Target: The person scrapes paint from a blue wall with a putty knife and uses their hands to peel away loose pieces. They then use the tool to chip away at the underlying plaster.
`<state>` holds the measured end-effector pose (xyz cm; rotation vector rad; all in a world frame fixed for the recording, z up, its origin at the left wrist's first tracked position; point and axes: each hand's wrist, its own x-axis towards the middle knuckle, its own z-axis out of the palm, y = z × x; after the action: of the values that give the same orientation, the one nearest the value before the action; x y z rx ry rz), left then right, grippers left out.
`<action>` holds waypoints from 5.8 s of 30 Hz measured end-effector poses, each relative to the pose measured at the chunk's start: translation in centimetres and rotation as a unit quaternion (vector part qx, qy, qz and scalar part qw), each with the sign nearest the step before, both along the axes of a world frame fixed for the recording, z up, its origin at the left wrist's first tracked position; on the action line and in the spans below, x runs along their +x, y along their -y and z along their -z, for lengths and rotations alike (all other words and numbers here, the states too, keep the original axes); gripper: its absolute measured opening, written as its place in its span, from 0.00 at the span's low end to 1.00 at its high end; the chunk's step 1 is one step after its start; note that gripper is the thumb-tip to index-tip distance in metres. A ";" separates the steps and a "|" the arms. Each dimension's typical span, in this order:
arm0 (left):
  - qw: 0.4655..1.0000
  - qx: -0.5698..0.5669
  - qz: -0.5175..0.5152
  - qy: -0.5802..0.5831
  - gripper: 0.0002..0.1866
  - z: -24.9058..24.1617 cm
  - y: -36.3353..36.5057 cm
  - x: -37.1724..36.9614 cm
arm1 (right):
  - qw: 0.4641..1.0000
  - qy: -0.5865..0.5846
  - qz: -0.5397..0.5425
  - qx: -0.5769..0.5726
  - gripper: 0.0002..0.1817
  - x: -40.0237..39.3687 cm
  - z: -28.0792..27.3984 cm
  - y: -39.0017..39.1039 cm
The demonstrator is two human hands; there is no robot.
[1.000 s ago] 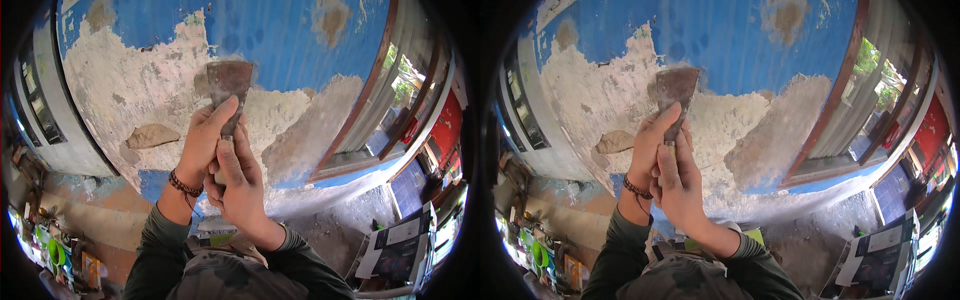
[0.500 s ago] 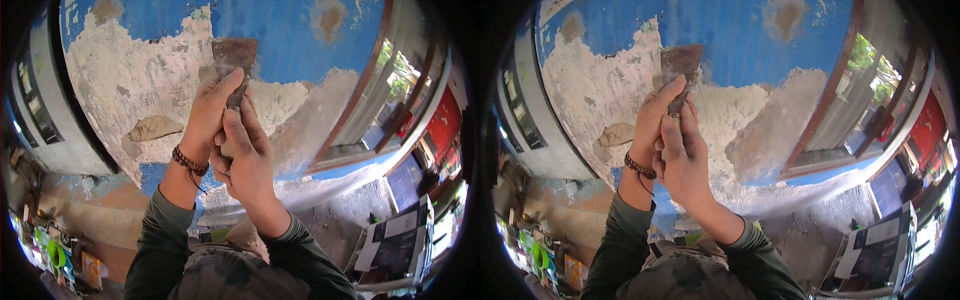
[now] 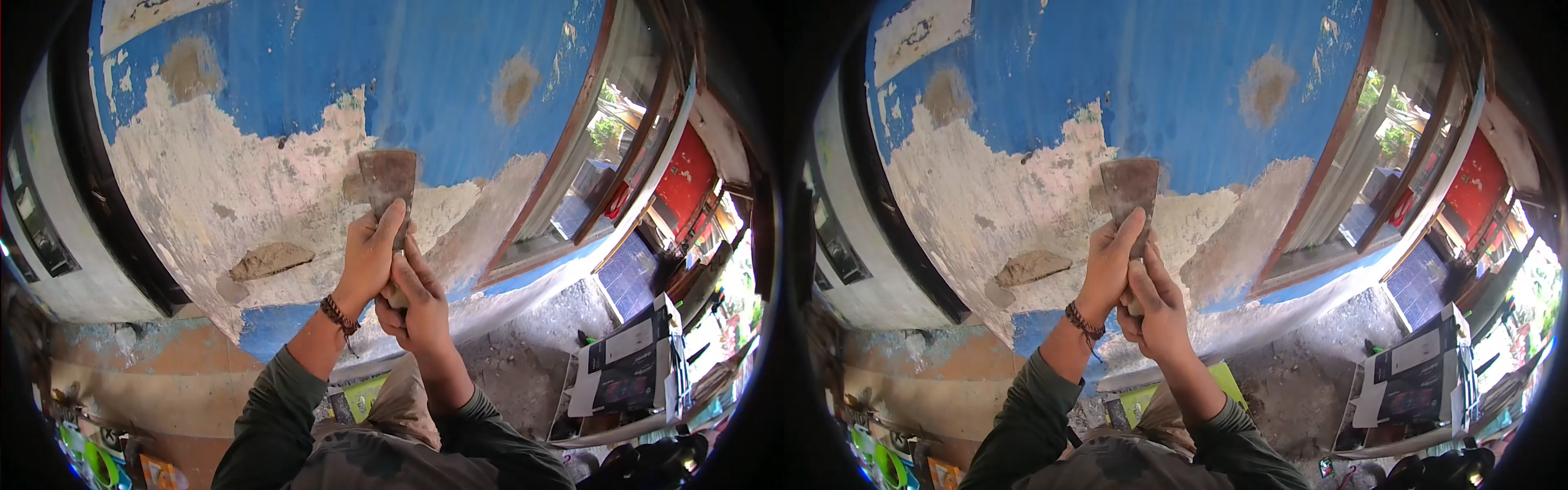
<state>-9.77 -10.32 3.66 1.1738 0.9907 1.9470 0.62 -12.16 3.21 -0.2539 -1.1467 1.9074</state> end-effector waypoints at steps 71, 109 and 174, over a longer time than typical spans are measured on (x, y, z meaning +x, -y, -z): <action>0.991 -0.018 -0.107 -0.072 0.16 5.8 11.0 -3.5 | 0.641 0.158 0.387 0.644 0.28 -6.9 7.3 -8.5; 0.978 -0.119 0.122 0.125 0.13 0.1 9.6 -2.9 | 0.618 0.104 0.557 0.545 0.16 -8.6 1.0 -6.1; 0.973 -0.031 0.143 0.177 0.11 1.2 7.4 -0.6 | 0.641 0.032 0.540 0.545 0.10 -7.8 -1.2 -7.7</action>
<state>-10.36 -17.74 2.50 0.8420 0.6506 1.7966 -7.22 -4.45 4.46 -0.2228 -1.4771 0.0039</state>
